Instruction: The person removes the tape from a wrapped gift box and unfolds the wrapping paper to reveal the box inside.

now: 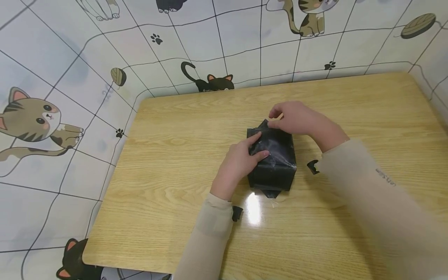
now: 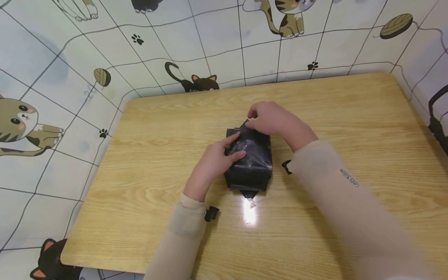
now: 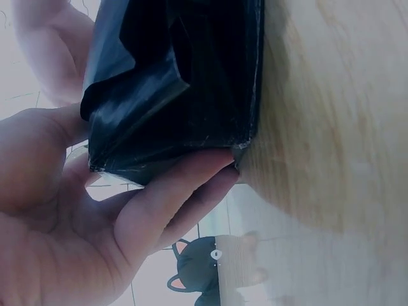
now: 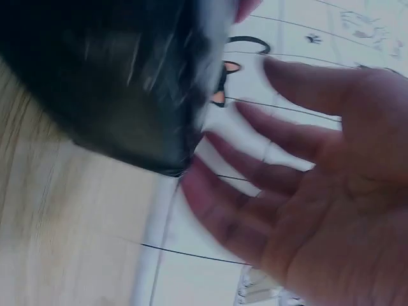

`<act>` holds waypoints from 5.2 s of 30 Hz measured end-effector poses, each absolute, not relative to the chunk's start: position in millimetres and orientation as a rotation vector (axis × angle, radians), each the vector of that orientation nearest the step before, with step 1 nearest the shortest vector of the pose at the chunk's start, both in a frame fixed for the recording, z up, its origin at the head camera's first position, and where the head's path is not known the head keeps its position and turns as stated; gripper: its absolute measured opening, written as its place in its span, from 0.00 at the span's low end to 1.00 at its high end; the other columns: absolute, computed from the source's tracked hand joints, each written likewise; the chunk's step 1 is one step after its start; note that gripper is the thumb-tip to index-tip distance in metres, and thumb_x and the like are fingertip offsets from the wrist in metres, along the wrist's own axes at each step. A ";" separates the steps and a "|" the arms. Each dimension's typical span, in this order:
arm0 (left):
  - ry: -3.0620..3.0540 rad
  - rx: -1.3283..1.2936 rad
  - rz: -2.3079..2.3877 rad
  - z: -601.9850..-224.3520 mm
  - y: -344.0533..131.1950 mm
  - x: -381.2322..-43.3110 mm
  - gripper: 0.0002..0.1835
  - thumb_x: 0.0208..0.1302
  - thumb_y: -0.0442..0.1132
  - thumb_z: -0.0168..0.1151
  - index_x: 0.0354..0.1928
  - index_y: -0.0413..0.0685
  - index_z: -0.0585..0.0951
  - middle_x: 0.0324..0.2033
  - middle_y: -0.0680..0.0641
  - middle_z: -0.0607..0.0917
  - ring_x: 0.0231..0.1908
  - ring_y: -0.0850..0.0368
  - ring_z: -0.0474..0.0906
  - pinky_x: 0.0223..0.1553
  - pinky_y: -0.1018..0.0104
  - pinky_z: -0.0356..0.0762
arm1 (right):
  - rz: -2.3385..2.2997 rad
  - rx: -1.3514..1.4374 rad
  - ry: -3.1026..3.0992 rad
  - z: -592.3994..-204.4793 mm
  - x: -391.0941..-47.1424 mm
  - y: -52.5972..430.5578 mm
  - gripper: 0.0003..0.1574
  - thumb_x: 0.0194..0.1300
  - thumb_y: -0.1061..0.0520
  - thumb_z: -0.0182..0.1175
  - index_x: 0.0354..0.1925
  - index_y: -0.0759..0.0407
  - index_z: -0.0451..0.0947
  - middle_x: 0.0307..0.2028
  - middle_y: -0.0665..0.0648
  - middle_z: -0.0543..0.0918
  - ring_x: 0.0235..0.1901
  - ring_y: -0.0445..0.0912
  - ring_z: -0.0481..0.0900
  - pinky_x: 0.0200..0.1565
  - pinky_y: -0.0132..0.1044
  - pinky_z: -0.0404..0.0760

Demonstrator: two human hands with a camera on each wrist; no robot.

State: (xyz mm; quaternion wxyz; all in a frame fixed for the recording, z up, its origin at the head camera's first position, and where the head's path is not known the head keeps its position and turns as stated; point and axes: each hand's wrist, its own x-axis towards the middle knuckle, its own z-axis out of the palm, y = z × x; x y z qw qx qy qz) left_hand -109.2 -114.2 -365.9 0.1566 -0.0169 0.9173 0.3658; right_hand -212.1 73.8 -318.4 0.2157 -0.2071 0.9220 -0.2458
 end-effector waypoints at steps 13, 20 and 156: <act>2.641 -0.233 1.000 -365.7 -121.6 -88.0 0.44 0.80 0.71 0.43 0.78 0.42 0.69 0.65 0.37 0.84 0.64 0.41 0.83 0.64 0.45 0.81 | -0.699 -0.482 2.556 -350.7 -177.1 90.6 0.40 0.81 0.43 0.58 0.75 0.70 0.67 0.73 0.76 0.71 0.76 0.72 0.65 0.75 0.69 0.64; 2.454 -0.175 1.094 -359.6 -122.8 -80.9 0.39 0.78 0.68 0.52 0.64 0.37 0.79 0.48 0.40 0.88 0.43 0.49 0.84 0.44 0.56 0.82 | -0.785 -0.399 2.530 -351.2 -174.9 99.1 0.43 0.79 0.40 0.60 0.76 0.67 0.67 0.72 0.76 0.72 0.68 0.70 0.76 0.66 0.66 0.76; 2.643 0.472 0.818 -368.2 -154.8 -84.0 0.33 0.83 0.44 0.53 0.83 0.41 0.60 0.77 0.39 0.73 0.72 0.48 0.77 0.74 0.52 0.73 | -0.604 -0.760 2.621 -353.4 -97.5 149.3 0.42 0.79 0.57 0.59 0.77 0.80 0.55 0.52 0.70 0.86 0.41 0.49 0.86 0.51 0.57 0.84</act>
